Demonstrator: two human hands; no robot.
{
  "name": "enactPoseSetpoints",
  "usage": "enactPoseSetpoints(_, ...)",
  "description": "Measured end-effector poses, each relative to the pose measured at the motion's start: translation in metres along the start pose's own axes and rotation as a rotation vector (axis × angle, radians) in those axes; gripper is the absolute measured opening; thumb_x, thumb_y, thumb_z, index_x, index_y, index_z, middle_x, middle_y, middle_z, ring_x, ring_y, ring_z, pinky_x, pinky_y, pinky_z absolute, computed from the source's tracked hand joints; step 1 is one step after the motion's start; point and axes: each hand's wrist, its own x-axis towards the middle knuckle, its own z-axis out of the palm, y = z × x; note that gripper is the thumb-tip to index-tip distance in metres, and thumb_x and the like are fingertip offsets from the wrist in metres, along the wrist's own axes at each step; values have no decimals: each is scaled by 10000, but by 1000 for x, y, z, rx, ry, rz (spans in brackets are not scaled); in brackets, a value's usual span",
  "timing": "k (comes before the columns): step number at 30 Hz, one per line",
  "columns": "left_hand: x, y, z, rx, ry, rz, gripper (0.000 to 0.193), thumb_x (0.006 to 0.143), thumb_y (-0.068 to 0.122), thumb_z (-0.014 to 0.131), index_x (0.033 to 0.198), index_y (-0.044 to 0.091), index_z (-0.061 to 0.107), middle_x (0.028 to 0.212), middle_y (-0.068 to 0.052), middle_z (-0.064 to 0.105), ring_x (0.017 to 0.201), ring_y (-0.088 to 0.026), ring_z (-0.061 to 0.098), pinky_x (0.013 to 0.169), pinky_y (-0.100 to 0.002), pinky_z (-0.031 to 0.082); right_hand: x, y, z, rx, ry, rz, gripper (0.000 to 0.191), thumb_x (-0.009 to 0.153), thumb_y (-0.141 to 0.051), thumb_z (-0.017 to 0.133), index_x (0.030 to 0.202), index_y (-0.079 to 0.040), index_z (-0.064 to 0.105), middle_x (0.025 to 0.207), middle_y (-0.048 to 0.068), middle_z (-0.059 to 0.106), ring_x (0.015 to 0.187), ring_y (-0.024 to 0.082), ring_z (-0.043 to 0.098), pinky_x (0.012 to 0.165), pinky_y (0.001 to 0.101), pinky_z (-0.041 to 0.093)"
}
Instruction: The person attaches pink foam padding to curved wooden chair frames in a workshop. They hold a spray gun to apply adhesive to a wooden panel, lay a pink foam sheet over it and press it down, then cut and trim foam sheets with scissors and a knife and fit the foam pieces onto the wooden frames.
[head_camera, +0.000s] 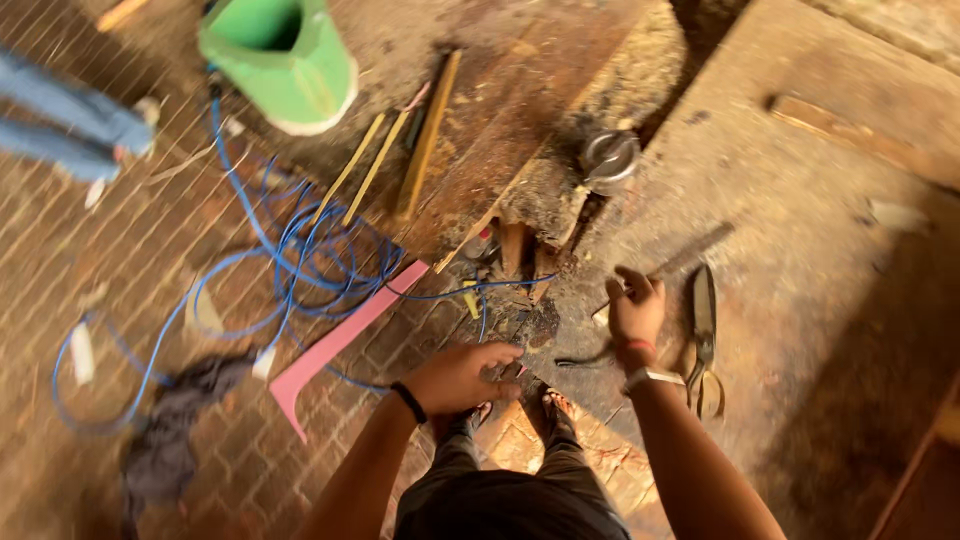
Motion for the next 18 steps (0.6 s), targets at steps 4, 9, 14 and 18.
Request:
enactPoseSetpoints(4, 14, -9, 5, -90, -157, 119, 584, 873, 404, 770, 1335, 75, 631, 1251, -112, 728, 1138, -237, 702, 925, -375, 563, -103, 29, -82, -58, 215, 97, 249, 891, -223, 744, 1107, -108, 790, 1027, 96, 611, 862, 226, 639, 816, 343, 522)
enactPoseSetpoints(9, 8, -9, 33, -133, -442, 281, 506, 897, 322, 765, 1311, 56, 646, 1191, -125, 766, 1088, -193, 729, 920, -319, 585, -277, 41, -121, -44, 598, 209, 214, 918, -188, 746, 1102, -95, 799, 960, 94, 588, 850, 216, 608, 786, 323, 499)
enactPoseSetpoints(14, -25, 45, 93, 74, -747, 434, 541, 859, 314, 768, 1330, 91, 622, 1187, -59, 738, 1086, -175, 696, 817, -341, 610, -461, 47, -125, 63, 741, 553, 262, 909, -205, 742, 1136, -88, 800, 949, 80, 679, 848, 151, 646, 777, 300, 501)
enactPoseSetpoints(18, -83, 105, 166, 228, -885, 709, 481, 879, 340, 783, 1285, 102, 686, 1133, -54, 763, 1057, -179, 722, 872, -323, 577, -601, 52, -118, 330, 872, 770, 287, 915, -208, 720, 1153, -59, 781, 1004, 37, 781, 921, 109, 676, 817, 277, 508)
